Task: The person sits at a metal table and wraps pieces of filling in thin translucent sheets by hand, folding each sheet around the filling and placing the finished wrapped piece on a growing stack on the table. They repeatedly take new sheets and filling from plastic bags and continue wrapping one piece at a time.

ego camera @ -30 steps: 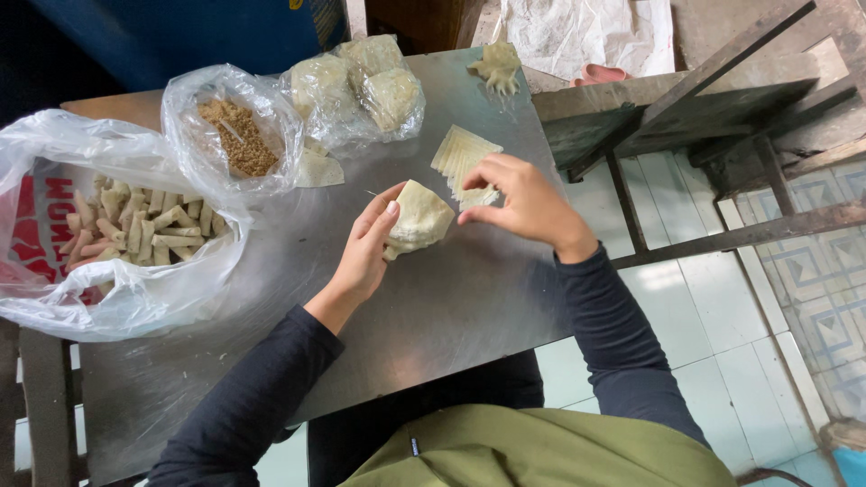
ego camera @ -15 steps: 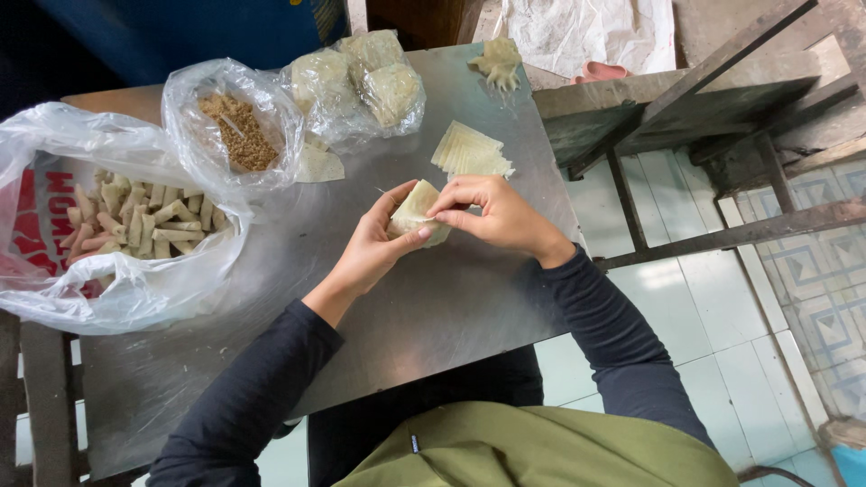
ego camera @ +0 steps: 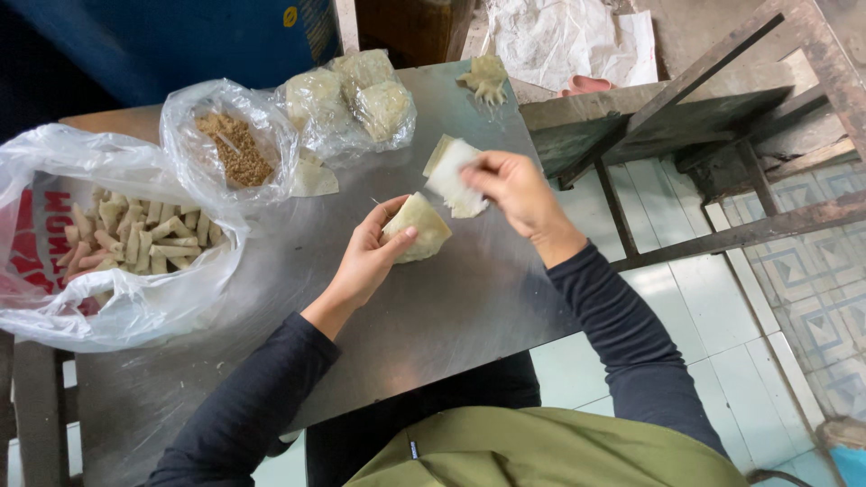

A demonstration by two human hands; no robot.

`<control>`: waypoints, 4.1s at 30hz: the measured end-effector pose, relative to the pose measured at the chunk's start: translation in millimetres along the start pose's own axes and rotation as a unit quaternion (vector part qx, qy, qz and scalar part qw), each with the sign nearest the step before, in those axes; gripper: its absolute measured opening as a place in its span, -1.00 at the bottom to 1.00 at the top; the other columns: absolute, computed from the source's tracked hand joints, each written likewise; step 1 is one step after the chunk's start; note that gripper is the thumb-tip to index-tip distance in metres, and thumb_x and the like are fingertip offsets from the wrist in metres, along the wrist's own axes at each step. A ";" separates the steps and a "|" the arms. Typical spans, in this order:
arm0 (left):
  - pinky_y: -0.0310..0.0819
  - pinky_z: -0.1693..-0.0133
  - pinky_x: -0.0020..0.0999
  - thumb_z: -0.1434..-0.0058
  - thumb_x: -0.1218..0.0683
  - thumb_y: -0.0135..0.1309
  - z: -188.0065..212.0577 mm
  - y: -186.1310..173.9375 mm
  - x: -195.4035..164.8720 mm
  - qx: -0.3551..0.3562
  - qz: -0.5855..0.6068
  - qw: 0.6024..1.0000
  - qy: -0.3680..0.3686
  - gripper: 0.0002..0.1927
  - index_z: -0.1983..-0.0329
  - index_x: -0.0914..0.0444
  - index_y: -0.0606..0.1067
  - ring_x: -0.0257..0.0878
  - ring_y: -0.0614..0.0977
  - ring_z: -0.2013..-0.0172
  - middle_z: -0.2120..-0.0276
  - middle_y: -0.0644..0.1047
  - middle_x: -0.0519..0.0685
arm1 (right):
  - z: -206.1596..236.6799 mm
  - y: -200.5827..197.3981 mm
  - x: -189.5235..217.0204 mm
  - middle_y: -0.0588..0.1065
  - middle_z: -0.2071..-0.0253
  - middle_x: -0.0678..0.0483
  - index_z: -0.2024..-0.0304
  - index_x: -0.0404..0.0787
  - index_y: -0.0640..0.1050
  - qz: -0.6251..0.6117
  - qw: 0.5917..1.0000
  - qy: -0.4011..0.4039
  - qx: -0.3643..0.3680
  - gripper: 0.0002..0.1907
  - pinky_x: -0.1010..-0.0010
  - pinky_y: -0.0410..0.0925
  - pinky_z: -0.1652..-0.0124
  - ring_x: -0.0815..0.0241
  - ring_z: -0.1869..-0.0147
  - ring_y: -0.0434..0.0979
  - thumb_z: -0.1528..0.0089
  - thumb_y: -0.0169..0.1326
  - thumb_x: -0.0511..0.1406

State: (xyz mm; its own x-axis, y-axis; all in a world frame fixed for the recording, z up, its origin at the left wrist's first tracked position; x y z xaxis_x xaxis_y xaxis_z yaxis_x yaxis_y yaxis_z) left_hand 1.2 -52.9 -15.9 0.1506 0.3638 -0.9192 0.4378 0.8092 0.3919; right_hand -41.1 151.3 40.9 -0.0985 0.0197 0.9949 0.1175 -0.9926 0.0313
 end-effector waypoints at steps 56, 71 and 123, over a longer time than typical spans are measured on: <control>0.43 -0.18 -0.32 -0.22 0.25 0.15 0.6 3.6 -2.3 0.045 -0.048 0.998 0.009 -0.25 -0.47 0.39 0.17 -0.26 0.52 -0.17 -0.24 0.43 0.08 | 58.7 69.8 35.4 0.56 0.20 0.11 0.18 -0.26 0.65 0.285 0.932 -0.179 0.132 -0.92 0.44 0.42 0.14 0.29 0.15 0.56 -0.27 0.20 -0.40; 0.49 -0.10 -0.38 -0.38 0.07 0.06 0.7 2.4 1.9 0.003 -0.036 0.999 -0.021 -0.44 -0.38 0.38 0.29 -0.33 0.57 -0.07 -0.09 0.55 0.01 | 37.0 27.6 3.0 0.59 0.26 0.20 0.12 -0.28 0.64 0.128 0.990 -0.061 0.011 -0.88 0.57 0.40 0.24 0.46 0.23 0.52 -0.29 0.19 -0.40; 0.48 -0.11 -0.34 -0.17 0.15 0.28 0.8 8.4 -5.8 0.057 -0.079 0.995 -0.019 -0.23 -0.41 0.40 0.25 -0.25 0.54 -0.11 -0.15 0.49 0.06 | 44.6 64.8 24.3 0.50 0.26 0.14 0.26 -0.28 0.56 0.249 0.941 -0.074 0.217 -0.92 0.51 0.39 0.18 0.35 0.20 0.50 -0.22 0.21 -0.46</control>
State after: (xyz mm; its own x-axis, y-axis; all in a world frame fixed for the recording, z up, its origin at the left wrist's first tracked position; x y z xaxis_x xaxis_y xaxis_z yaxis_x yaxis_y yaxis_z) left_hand 4.7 -48.5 -7.3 0.1052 0.2167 -0.9706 0.5558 0.7965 0.2381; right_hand 8.2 92.8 71.4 0.2108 -0.3863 0.8980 0.5080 -0.7416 -0.4383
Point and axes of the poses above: each hand's wrist, its own z-axis away from the middle knuckle, its own y-axis out of the palm, x = y × z, the point moved 8 cm from there along -z, towards the middle knuckle
